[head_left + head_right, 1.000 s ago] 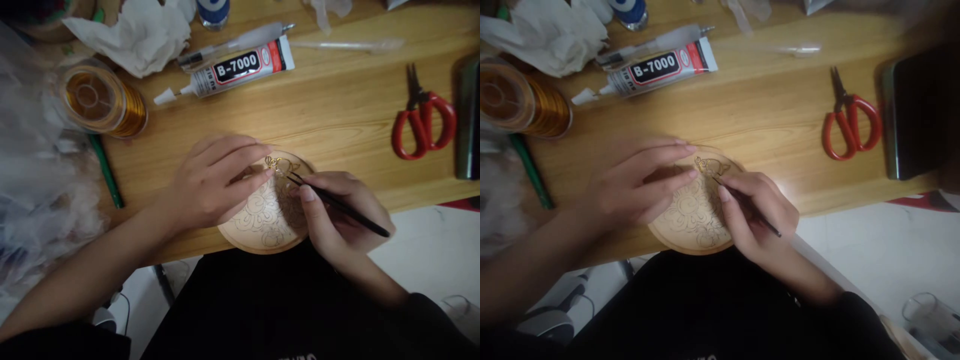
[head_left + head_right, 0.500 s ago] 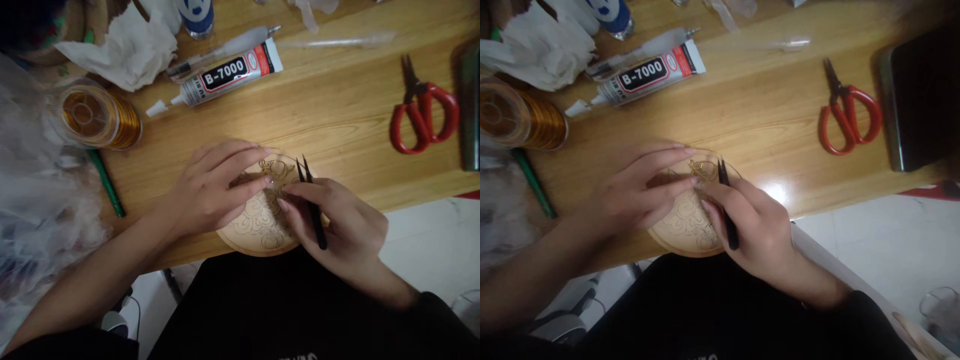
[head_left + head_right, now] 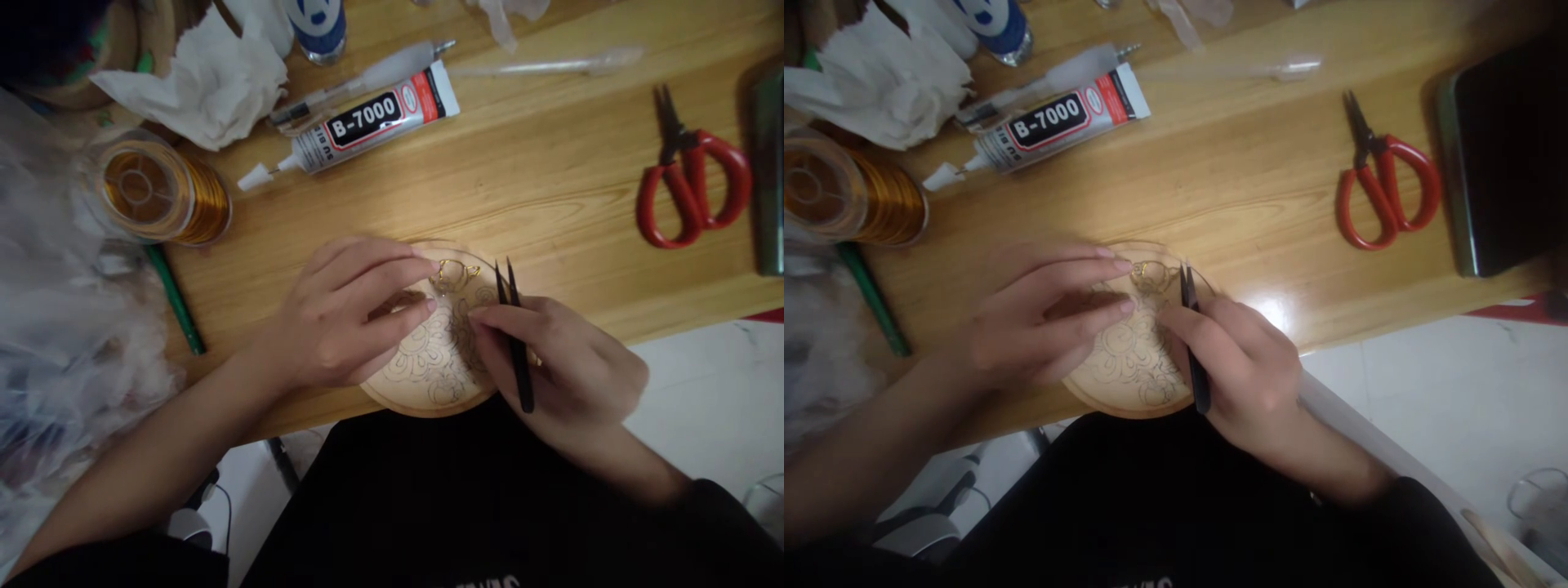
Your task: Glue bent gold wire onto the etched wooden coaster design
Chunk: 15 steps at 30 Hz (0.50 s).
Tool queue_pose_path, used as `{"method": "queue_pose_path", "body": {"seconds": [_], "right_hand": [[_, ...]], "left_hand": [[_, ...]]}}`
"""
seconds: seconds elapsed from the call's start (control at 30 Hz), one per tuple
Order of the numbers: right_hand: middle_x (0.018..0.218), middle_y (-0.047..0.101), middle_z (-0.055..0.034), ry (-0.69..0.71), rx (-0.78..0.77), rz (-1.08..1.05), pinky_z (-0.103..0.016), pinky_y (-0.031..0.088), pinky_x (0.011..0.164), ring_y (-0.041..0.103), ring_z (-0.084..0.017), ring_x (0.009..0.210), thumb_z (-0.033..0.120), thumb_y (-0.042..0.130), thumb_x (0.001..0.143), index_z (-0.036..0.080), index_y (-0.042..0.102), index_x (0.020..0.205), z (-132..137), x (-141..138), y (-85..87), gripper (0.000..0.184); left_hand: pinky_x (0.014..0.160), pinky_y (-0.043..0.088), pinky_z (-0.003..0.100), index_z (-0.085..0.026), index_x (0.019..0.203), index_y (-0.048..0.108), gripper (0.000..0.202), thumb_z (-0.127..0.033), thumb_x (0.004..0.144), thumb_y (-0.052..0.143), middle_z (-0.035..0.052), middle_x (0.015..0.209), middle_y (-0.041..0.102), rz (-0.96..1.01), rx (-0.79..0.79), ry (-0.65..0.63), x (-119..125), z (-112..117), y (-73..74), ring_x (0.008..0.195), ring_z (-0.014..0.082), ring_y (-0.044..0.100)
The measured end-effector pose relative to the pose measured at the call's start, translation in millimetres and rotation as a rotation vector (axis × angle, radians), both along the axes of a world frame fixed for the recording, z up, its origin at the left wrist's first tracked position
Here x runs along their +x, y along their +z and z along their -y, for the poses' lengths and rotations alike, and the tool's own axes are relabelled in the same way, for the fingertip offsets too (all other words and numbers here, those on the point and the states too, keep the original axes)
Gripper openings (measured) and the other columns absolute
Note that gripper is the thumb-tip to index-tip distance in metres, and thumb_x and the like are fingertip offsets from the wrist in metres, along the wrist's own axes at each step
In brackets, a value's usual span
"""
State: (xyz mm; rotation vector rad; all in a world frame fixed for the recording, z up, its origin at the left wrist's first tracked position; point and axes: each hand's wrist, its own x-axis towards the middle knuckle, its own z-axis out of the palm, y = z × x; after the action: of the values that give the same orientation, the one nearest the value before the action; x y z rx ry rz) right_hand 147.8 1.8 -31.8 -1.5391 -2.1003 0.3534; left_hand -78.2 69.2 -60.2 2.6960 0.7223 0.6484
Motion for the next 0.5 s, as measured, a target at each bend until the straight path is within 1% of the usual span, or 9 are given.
{"method": "queue_pose_path", "body": {"seconds": [0.17,0.27,0.4,0.43,0.5], "right_hand": [[0.083,0.070,-0.0012,0.009,-0.018,-0.011,-0.023,0.054,0.062,0.066,-0.011,0.070,0.011,0.068,0.087,0.020,0.066,0.101,1.8,-0.3,-2.1,0.017],[0.082,0.069,-0.0001,0.014,-0.022,-0.021,-0.023,0.054,0.060,0.066,-0.011,0.070,0.010,0.065,0.087,0.022,0.066,0.103,3.3,-0.4,-3.3,0.020],[0.081,0.067,0.0003,0.018,-0.035,-0.027,-0.023,0.052,0.059,0.065,-0.011,0.070,0.008,0.063,0.087,0.021,0.066,0.104,4.9,-0.7,-3.9,0.022],[0.080,0.066,0.0004,0.019,-0.035,-0.031,-0.023,0.051,0.058,0.064,-0.011,0.069,0.007,0.063,0.087,0.021,0.066,0.103,5.0,-0.9,-3.8,0.021],[0.080,0.066,0.0003,0.024,-0.038,-0.033,-0.023,0.050,0.058,0.064,-0.011,0.069,0.006,0.062,0.087,0.020,0.066,0.102,4.7,-1.5,-3.1,0.020]], "left_hand": [[0.097,0.053,0.038,-0.028,0.111,0.061,0.023,-0.017,0.094,0.050,-0.0028,0.127,0.064,-0.003,0.009,0.004,-0.3,-2.7,2.8,0.115,0.0181,0.061],[0.096,0.054,0.039,-0.026,0.110,0.062,0.023,-0.016,0.093,0.051,-0.0007,0.125,0.065,0.008,0.015,0.001,-0.5,-3.9,1.2,0.115,0.0194,0.061],[0.090,0.056,0.042,-0.022,0.108,0.063,0.023,-0.013,0.090,0.051,0.0048,0.122,0.066,0.030,0.048,0.001,-0.2,-4.3,0.0,0.113,0.0227,0.063],[0.090,0.057,0.042,-0.021,0.108,0.063,0.024,-0.012,0.090,0.051,0.0052,0.122,0.066,0.023,0.050,0.010,0.0,-4.0,0.2,0.113,0.0230,0.063],[0.091,0.057,0.042,-0.023,0.109,0.062,0.024,-0.011,0.090,0.052,0.0031,0.122,0.067,0.001,0.053,0.041,0.9,-3.4,1.0,0.112,0.0221,0.064]]}}
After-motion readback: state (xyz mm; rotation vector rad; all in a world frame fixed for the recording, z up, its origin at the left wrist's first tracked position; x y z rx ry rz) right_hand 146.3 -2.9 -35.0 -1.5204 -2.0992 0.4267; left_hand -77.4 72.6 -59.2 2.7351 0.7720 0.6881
